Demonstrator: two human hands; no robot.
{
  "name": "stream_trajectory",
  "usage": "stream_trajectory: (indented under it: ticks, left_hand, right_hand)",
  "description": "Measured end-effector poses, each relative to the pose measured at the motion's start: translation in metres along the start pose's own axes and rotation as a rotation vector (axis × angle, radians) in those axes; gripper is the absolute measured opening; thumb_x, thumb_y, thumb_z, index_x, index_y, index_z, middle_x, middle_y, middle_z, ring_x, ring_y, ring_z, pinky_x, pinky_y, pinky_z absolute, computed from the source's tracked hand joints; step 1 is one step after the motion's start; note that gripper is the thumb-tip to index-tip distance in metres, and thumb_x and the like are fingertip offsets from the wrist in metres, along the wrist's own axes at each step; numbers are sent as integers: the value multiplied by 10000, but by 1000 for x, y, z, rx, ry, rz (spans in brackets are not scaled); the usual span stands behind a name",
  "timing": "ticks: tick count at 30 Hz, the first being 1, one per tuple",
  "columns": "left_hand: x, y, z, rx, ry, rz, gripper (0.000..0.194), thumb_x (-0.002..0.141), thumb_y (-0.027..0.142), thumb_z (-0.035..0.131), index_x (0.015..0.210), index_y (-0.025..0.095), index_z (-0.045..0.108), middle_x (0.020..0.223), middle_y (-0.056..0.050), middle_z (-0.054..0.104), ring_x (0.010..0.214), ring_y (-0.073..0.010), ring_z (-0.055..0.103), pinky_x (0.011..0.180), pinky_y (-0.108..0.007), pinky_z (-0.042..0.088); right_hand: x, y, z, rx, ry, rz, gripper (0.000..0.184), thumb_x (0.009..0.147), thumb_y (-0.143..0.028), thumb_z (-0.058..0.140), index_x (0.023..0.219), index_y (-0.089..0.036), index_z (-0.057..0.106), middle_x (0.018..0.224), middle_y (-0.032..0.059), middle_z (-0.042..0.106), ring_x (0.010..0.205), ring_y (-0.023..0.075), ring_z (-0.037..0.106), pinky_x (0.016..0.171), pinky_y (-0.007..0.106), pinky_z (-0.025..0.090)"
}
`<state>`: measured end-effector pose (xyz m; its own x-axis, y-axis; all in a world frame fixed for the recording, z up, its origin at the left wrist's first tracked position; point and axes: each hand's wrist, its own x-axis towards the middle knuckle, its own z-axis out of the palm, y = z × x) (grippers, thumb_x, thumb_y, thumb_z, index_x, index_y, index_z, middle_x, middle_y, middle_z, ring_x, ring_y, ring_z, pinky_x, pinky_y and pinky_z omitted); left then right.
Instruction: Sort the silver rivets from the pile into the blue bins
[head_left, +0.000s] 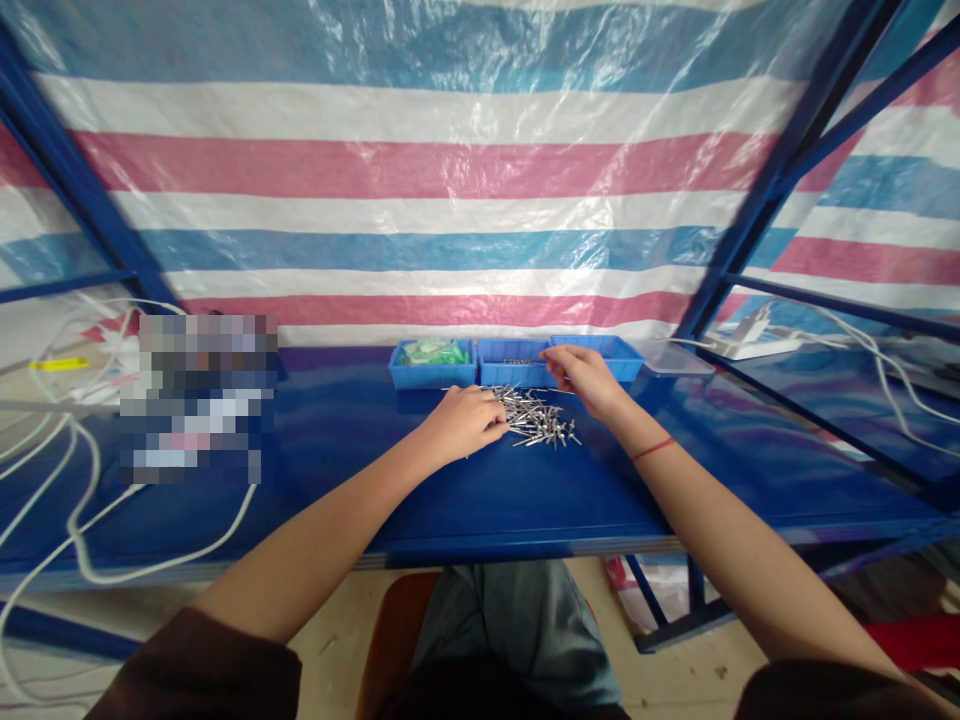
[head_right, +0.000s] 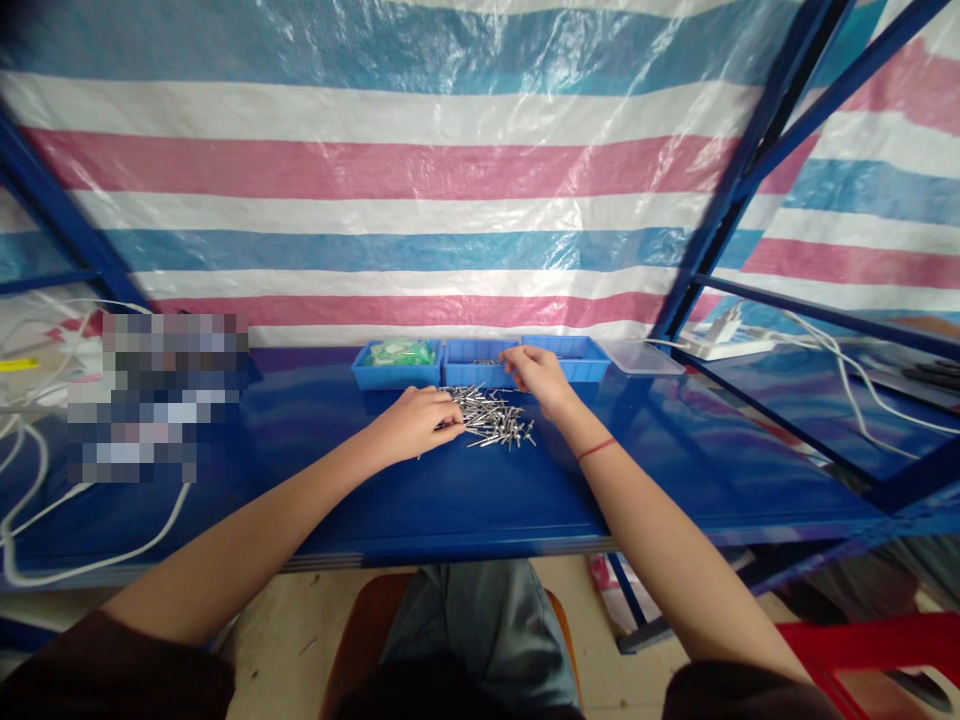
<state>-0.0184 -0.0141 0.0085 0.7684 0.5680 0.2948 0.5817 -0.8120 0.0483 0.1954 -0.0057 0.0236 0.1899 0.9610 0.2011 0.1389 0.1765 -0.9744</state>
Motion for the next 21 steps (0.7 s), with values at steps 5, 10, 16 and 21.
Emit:
stream_trajectory:
  ticks: [5,10,16,21]
  left_hand:
    - [2,-1,1,-192,163,-44,151,885,228,506,831,166,633,831,-33,669,784,-168,606,714,-285,425]
    - [6,0,0,-508,407,-175,103,866,231,524,847,180,612,786,-4,686,727,-140,642,673,-248,475]
    - [8,-2,5,-731,552,-192,100,846,267,563,862,177,603,796,-15,689,745,-146,661,700,-262,514]
    - [9,2,2,-712,613,-161,100,857,267,554,873,178,596,885,-28,662,757,-125,618,653,-225,493]
  right_hand:
    - [-11,3,7,-272,-410,-222,119,704,-199,575,788,-149,643,685,3,604,608,111,511,588,258,412]
    - [-22,2,18,-301,-615,-281,206,748,-317,650,866,-149,630,808,38,652,723,140,579,679,296,449]
    - [-26,-5,25,-199,-588,-273,257,768,-412,651,793,-158,626,743,23,647,669,122,562,659,290,448]
    - [-26,-7,24,-169,-524,-308,256,741,-409,673,779,-160,628,719,15,631,658,124,551,665,302,448]
